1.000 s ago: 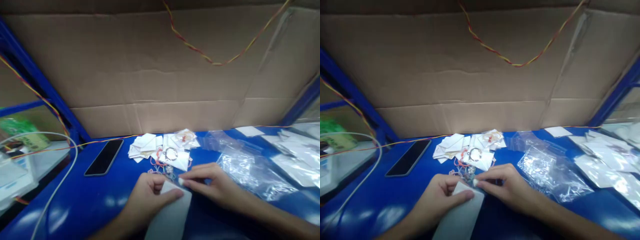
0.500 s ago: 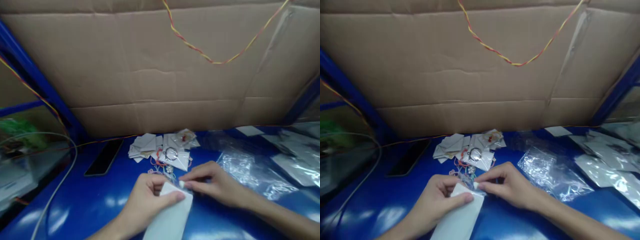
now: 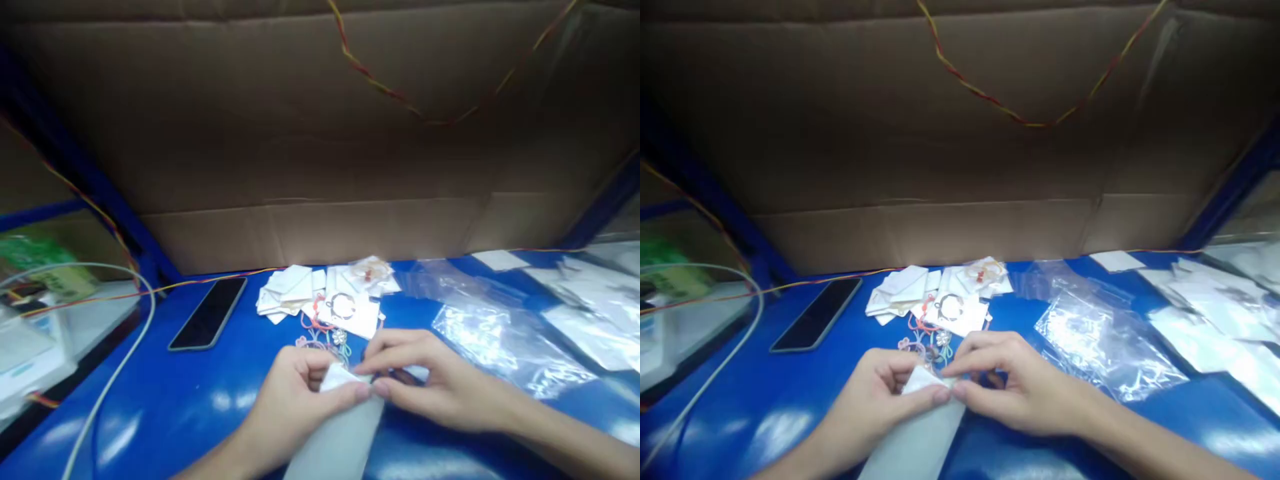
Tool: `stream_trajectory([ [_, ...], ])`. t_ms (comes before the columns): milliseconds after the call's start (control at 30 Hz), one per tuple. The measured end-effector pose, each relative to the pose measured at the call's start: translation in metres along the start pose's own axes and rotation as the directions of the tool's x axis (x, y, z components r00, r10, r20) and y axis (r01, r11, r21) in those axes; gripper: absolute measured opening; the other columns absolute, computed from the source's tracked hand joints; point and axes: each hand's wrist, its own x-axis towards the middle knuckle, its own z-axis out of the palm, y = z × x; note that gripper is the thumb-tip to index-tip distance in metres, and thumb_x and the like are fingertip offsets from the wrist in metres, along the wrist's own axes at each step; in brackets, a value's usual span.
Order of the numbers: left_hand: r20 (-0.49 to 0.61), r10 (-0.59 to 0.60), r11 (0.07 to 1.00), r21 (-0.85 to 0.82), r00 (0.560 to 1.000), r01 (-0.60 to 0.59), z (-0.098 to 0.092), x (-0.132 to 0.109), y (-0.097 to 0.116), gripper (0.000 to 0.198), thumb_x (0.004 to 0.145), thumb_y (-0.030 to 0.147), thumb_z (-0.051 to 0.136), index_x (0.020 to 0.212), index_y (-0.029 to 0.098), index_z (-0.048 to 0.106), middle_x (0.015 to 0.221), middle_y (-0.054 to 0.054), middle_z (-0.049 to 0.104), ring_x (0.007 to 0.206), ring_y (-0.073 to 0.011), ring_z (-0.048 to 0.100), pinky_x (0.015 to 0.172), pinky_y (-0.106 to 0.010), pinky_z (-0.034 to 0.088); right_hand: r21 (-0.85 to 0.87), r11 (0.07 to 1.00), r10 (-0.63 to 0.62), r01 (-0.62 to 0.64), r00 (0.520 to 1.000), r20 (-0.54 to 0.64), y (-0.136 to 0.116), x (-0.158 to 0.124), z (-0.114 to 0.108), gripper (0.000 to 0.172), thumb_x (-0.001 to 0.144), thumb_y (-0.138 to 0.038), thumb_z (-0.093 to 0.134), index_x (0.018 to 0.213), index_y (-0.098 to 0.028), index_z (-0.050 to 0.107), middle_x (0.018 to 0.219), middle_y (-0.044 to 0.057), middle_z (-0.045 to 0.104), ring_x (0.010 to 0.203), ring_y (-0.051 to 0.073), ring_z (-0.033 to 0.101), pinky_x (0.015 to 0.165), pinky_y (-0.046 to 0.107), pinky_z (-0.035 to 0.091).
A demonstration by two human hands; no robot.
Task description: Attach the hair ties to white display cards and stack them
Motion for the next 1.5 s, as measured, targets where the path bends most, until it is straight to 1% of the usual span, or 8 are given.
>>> stream_trajectory([
  [267, -0.023, -0.005, 1.000, 0.028, 1.000, 0.005, 0.0002, 0.0003, 0.0003, 0.031, 0.073, 0.042, 0.086, 0.067, 0.014, 0.074, 0.059, 0.001, 0.065, 0.054, -0.0120, 0.051, 0.051, -0.021, 0.037, -0.044, 0.995, -0.093, 0.090, 0.993, -0.074, 0.0010, -0.0025, 0.0020, 0.023, 0.092, -0.027, 0.076, 0.114, -0.027, 0.081, 0.099, 0.006, 0.078, 0.086, 0.020, 0.072, 0.076, 0.030, 0.057],
  [400, -0.007, -0.008, 1.000, 0.026, 1.000, 0.009, -0.0002, 0.0007, -0.0011, 0.030, 0.074, 0.043, 0.085, 0.072, 0.014, 0.077, 0.061, 0.001, 0.067, 0.054, -0.0115, 0.052, 0.052, -0.021, 0.038, -0.025, 0.997, -0.081, 0.079, 0.994, -0.070, 0.0029, -0.0037, 0.0029, 0.029, 0.089, -0.027, 0.079, 0.118, -0.027, 0.080, 0.102, 0.006, 0.078, 0.088, 0.020, 0.073, 0.078, 0.030, 0.056],
  [600, -0.021, 0.035, 0.996, 0.080, 0.999, -0.033, 0.0027, 0.0019, 0.0028, 0.036, 0.077, 0.049, 0.082, 0.073, 0.014, 0.075, 0.063, -0.001, 0.067, 0.057, -0.0137, 0.052, 0.053, -0.023, 0.037, -0.030, 0.999, -0.034, 0.031, 0.995, -0.094, 0.0025, -0.0008, 0.0030, 0.019, 0.093, -0.029, 0.075, 0.111, -0.027, 0.082, 0.094, 0.004, 0.074, 0.083, 0.018, 0.069, 0.074, 0.029, 0.055],
  [733, -0.015, 0.069, 0.994, 0.084, 0.998, -0.067, 0.0021, 0.0017, 0.0027, 0.043, 0.083, 0.056, 0.074, 0.072, 0.014, 0.073, 0.062, -0.001, 0.064, 0.056, -0.0130, 0.049, 0.051, -0.022, 0.034, -0.025, 1.000, 0.006, -0.008, 0.996, -0.085, 0.0013, 0.0007, 0.0026, 0.017, 0.093, -0.027, 0.074, 0.107, -0.025, 0.083, 0.093, 0.005, 0.074, 0.082, 0.018, 0.069, 0.073, 0.028, 0.053],
  [900, -0.017, 0.054, 0.996, 0.065, 0.998, -0.053, 0.0000, 0.0028, 0.0020, 0.043, 0.088, 0.053, 0.070, 0.073, 0.013, 0.072, 0.059, 0.002, 0.057, 0.055, -0.0109, 0.043, 0.050, -0.021, 0.030, -0.001, 1.000, -0.011, 0.011, 0.998, -0.069, 0.0010, 0.0001, 0.0042, 0.016, 0.094, -0.025, 0.073, 0.106, -0.022, 0.083, 0.095, 0.005, 0.074, 0.085, 0.018, 0.069, 0.076, 0.028, 0.053],
  [1033, -0.029, 0.090, 0.989, 0.121, 0.995, -0.086, 0.0002, 0.0037, 0.0018, 0.035, 0.088, 0.045, 0.070, 0.074, 0.013, 0.076, 0.066, -0.002, 0.066, 0.062, -0.0145, 0.050, 0.056, -0.023, 0.036, -0.007, 1.000, -0.002, 0.002, 0.999, -0.033, 0.0018, -0.0004, 0.0061, 0.016, 0.094, -0.023, 0.072, 0.106, -0.022, 0.082, 0.096, 0.006, 0.075, 0.085, 0.019, 0.069, 0.076, 0.029, 0.053],
  [1167, -0.044, 0.125, 0.972, 0.206, 0.991, -0.114, -0.0004, 0.0046, 0.0007, 0.038, 0.091, 0.045, 0.065, 0.074, 0.013, 0.077, 0.069, -0.004, 0.069, 0.067, -0.0171, 0.053, 0.058, -0.024, 0.038, 0.003, 1.000, -0.007, 0.007, 1.000, -0.028, 0.0020, -0.0005, 0.0070, 0.017, 0.094, -0.023, 0.071, 0.107, -0.023, 0.082, 0.097, 0.005, 0.075, 0.085, 0.018, 0.069, 0.077, 0.028, 0.052],
  [1500, -0.074, 0.107, 0.982, 0.165, 0.991, -0.094, 0.0002, 0.0048, -0.0018, 0.038, 0.091, 0.046, 0.065, 0.076, 0.014, 0.077, 0.071, -0.004, 0.070, 0.066, -0.0173, 0.055, 0.057, -0.024, 0.037, 0.007, 1.000, 0.003, -0.002, 1.000, -0.031, 0.0028, -0.0015, 0.0064, 0.018, 0.092, -0.023, 0.075, 0.109, -0.025, 0.081, 0.107, 0.005, 0.071, 0.095, 0.019, 0.068, 0.086, 0.030, 0.052],
])
